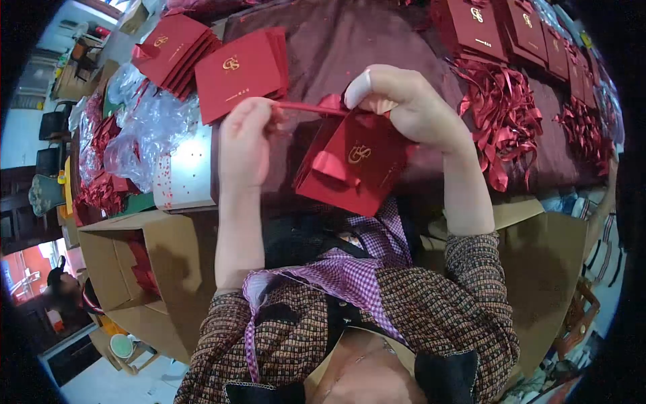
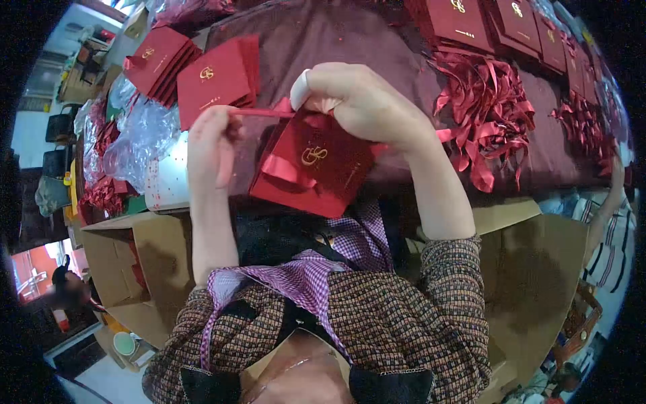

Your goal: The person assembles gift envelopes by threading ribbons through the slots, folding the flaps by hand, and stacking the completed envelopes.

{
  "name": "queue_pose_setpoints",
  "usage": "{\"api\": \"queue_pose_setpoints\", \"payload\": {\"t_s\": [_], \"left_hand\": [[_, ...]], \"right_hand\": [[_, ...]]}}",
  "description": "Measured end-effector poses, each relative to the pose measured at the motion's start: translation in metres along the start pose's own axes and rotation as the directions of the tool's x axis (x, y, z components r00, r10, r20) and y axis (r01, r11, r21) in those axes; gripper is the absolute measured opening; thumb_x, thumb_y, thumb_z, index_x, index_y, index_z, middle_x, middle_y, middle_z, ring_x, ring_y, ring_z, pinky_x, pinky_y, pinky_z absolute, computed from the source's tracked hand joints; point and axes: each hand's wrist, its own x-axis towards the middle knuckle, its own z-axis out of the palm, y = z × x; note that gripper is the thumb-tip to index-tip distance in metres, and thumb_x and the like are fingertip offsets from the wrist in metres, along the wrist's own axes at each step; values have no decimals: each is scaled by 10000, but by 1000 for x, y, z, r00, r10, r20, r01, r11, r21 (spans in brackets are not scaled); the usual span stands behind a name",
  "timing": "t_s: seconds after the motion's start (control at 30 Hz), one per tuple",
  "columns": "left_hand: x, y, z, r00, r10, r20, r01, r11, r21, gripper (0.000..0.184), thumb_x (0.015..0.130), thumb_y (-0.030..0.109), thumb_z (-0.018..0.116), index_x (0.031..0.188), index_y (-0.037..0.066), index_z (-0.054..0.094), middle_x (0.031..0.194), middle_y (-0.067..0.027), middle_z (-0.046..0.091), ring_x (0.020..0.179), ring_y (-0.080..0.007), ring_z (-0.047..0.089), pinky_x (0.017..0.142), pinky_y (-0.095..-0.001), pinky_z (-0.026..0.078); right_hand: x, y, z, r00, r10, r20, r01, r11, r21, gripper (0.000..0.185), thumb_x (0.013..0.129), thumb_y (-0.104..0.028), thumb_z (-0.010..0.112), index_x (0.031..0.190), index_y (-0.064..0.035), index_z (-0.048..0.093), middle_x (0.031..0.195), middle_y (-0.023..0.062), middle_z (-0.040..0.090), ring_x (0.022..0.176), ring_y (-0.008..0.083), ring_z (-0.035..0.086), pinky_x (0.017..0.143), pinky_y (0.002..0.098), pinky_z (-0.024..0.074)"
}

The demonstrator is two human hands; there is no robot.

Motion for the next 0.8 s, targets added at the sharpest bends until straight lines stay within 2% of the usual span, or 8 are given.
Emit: {"api": "queue_pose_setpoints", "payload": {"t_s": [0.1,0.23,0.33,0.47,0.57,0.6,0.7,0.8], "left_hand": [[2,4,-4,999,17,-32,-20,997,-70,143,935,78,526,981,-19,620,881,-62,633,789,-125,571,744,-250,451],[-7,12,17,911,413,0,-304,671,676,259,837,31,597,1096,21,593,1029,-80,594,914,-172,563,818,-306,453],[-24,22,31,811,281,513,-583,446,678,412,730,47,662,1135,67,587,1094,-124,532,1025,-306,511,943,-391,396],[-26,-8,38,837,168,521,-537,439,721,262,746,56,660,1004,36,614,1007,-125,547,968,-295,530,874,-375,433],[-10,-29,29,972,170,161,-230,830,509,83,866,79,587,907,8,603,838,-70,616,746,-198,610,674,-330,483],[-7,-13,32,992,-116,-45,124,959,256,127,919,98,550,1003,18,603,840,-44,631,668,-134,605,601,-269,479],[-3,-11,5,990,-37,-136,22,994,-110,241,936,96,535,1158,0,535,900,-66,624,711,-136,616,611,-247,478],[-23,11,21,867,393,-307,-285,896,342,257,926,74,551,1163,-23,531,1047,-93,589,857,-142,589,746,-253,478]], "right_hand": [[-3,7,-6,998,47,-28,-48,999,-16,208,774,84,507,927,-10,614,771,130,603,707,236,571,675,320,463],[1,8,-12,983,181,11,-179,978,-105,214,831,115,455,939,19,613,845,59,634,814,134,571,751,250,461],[0,27,-11,961,275,37,-271,958,-90,205,848,92,459,953,16,618,850,50,640,825,112,562,762,241,456],[1,36,-6,940,335,61,-338,940,44,194,873,61,473,981,5,625,868,26,646,835,91,552,778,228,444],[-3,45,-1,954,300,10,-300,953,31,142,886,-19,556,995,-24,647,728,20,585,706,81,503,662,250,427],[-4,48,-3,953,303,11,-304,952,27,142,886,-19,556,995,-24,647,728,20,585,706,81,503,662,250,427],[-5,53,-5,954,299,3,-298,954,-36,182,879,-37,571,1047,-31,641,791,43,630,744,90,538,708,257,448],[-7,58,-3,953,295,-64,-298,954,-45,295,888,-30,570,1180,-63,597,882,48,645,836,146,606,773,272,477]]}}
